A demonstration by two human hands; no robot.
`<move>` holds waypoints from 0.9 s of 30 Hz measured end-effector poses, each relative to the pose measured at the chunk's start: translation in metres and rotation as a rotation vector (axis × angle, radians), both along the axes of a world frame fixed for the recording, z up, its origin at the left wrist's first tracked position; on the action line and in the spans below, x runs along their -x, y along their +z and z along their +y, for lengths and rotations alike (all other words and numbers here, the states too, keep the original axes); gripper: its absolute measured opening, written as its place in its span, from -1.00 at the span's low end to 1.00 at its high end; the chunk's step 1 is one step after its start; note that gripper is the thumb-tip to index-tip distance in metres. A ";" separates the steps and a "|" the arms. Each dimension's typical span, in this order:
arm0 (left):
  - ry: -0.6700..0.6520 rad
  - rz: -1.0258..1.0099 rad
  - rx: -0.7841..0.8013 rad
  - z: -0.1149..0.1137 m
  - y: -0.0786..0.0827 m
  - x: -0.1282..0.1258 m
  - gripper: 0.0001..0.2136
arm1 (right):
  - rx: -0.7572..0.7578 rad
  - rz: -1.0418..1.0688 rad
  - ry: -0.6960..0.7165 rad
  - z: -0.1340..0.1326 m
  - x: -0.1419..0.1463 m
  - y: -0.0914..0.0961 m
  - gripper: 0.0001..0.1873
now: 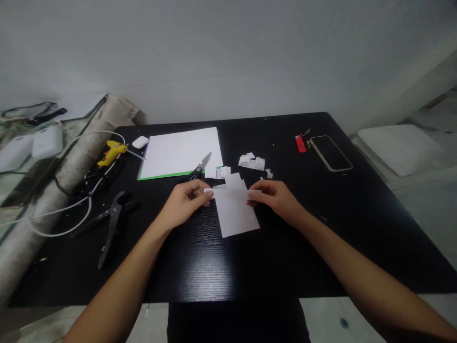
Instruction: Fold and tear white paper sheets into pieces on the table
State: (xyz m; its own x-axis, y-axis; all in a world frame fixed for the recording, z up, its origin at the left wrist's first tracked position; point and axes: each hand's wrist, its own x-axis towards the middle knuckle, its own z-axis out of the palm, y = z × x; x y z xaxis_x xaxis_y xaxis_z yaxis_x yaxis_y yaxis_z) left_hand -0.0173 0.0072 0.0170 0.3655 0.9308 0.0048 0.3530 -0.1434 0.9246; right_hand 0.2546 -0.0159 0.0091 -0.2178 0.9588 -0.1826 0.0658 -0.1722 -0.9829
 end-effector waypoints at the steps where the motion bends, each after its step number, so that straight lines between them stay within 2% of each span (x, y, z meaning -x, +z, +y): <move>1: 0.010 -0.015 0.000 -0.001 -0.001 -0.001 -0.79 | -0.008 -0.030 0.052 -0.001 0.000 0.000 -0.69; 4: 0.011 -0.048 0.005 -0.005 -0.003 -0.006 -0.80 | -0.079 -0.138 0.196 -0.007 0.004 0.001 -0.74; 7: -0.041 -0.051 -0.004 -0.012 -0.006 -0.013 -0.84 | -0.218 -0.247 0.247 -0.016 0.011 0.003 -0.79; 10: -0.096 -0.039 -0.049 -0.020 -0.007 -0.021 -0.87 | -0.361 -0.292 0.220 -0.024 0.018 0.003 -0.80; 12: -0.093 -0.041 -0.097 -0.025 -0.005 -0.025 -0.89 | -0.515 -0.334 0.179 -0.029 0.021 0.001 -0.81; 15: -0.062 -0.056 -0.228 -0.031 -0.001 -0.027 -0.93 | -0.774 -0.418 0.130 -0.035 0.021 -0.002 -0.80; 18: -0.082 -0.098 -0.370 -0.033 0.003 -0.026 -0.93 | -0.947 -0.498 0.111 -0.039 0.019 -0.003 -0.73; 22: -0.132 -0.155 -0.448 -0.033 0.007 -0.026 -0.86 | -1.051 -0.547 0.084 -0.042 0.018 -0.003 -0.66; 27: -0.190 -0.133 -0.527 -0.035 0.009 -0.029 -0.79 | -1.121 -0.499 0.053 -0.045 0.018 -0.005 -0.54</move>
